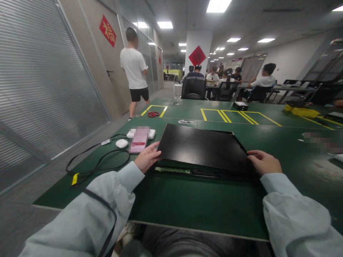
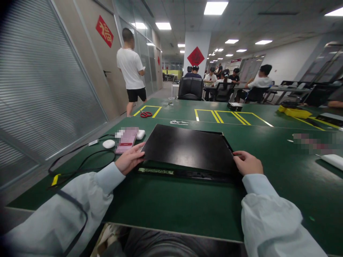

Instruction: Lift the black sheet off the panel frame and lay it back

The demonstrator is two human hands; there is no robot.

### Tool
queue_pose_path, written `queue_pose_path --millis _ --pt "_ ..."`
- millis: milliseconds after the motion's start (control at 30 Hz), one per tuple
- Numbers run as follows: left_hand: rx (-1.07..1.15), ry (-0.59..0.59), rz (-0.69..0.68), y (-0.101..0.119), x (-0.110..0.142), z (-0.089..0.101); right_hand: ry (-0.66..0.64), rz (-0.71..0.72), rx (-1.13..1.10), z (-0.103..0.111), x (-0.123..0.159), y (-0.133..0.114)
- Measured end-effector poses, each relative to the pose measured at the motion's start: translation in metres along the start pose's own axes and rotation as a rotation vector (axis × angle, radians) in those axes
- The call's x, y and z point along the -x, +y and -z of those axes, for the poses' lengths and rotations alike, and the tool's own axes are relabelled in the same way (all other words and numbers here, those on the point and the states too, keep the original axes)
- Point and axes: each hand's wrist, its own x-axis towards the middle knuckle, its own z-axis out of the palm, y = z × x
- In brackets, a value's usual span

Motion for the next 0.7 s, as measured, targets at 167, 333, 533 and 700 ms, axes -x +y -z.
queue_pose_path --millis 167,333,533,700 --pt "-0.053 0.009 -0.087 0.001 0.001 -0.003 0.016 0.028 -0.018 0.001 0.003 -0.004" --pt "-0.123 -0.012 -0.155 -0.002 -0.004 0.0 0.027 0.04 -0.03 0.0 0.004 -0.003" --pt "-0.285 0.034 -0.175 -0.007 -0.011 0.013 0.002 0.013 -0.027 0.001 0.007 -0.008" --pt "-0.349 0.041 -0.186 -0.009 -0.014 0.017 -0.012 -0.033 -0.026 0.001 0.008 -0.01"
